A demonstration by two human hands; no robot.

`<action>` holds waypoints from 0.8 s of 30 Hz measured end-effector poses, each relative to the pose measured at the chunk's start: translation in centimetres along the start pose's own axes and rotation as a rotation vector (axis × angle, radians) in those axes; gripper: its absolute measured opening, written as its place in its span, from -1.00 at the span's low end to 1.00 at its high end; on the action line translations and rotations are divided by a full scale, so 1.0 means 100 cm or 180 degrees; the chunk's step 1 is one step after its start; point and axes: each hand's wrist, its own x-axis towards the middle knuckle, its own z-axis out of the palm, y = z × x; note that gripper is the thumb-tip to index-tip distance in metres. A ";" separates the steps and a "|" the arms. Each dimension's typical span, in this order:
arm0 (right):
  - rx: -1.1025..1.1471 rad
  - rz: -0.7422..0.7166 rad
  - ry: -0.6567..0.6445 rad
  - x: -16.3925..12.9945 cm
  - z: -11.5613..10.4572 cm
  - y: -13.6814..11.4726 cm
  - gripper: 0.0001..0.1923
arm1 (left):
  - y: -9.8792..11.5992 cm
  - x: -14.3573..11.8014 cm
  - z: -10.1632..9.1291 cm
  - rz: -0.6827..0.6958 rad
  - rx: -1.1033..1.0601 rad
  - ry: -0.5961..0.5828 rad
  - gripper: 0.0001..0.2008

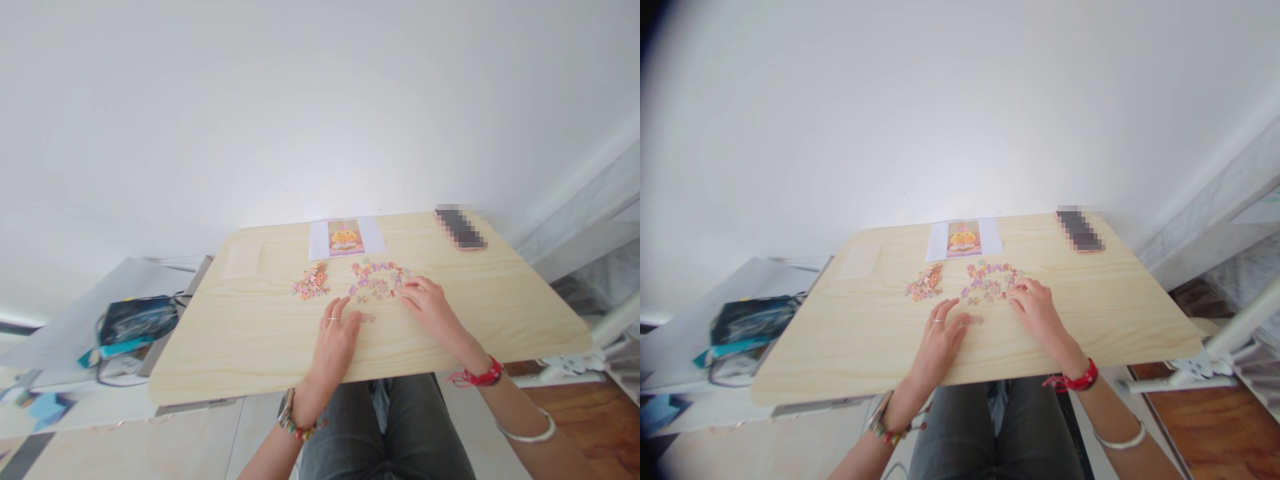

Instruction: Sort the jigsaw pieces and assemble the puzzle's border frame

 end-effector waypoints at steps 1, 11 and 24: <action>-0.0049 0.0021 0.0006 0.000 -0.002 0.007 -0.82 | -0.002 0.000 -0.001 -0.0007 -0.0012 0.0044 -0.80; -0.0326 0.0229 -0.0162 0.003 -0.011 0.040 -0.81 | -0.019 0.001 -0.012 -0.0013 0.0128 0.0268 -0.78; 0.0083 0.0080 -0.0347 0.040 0.001 0.069 -0.81 | -0.018 -0.002 -0.011 -0.0065 0.0102 0.0238 -0.79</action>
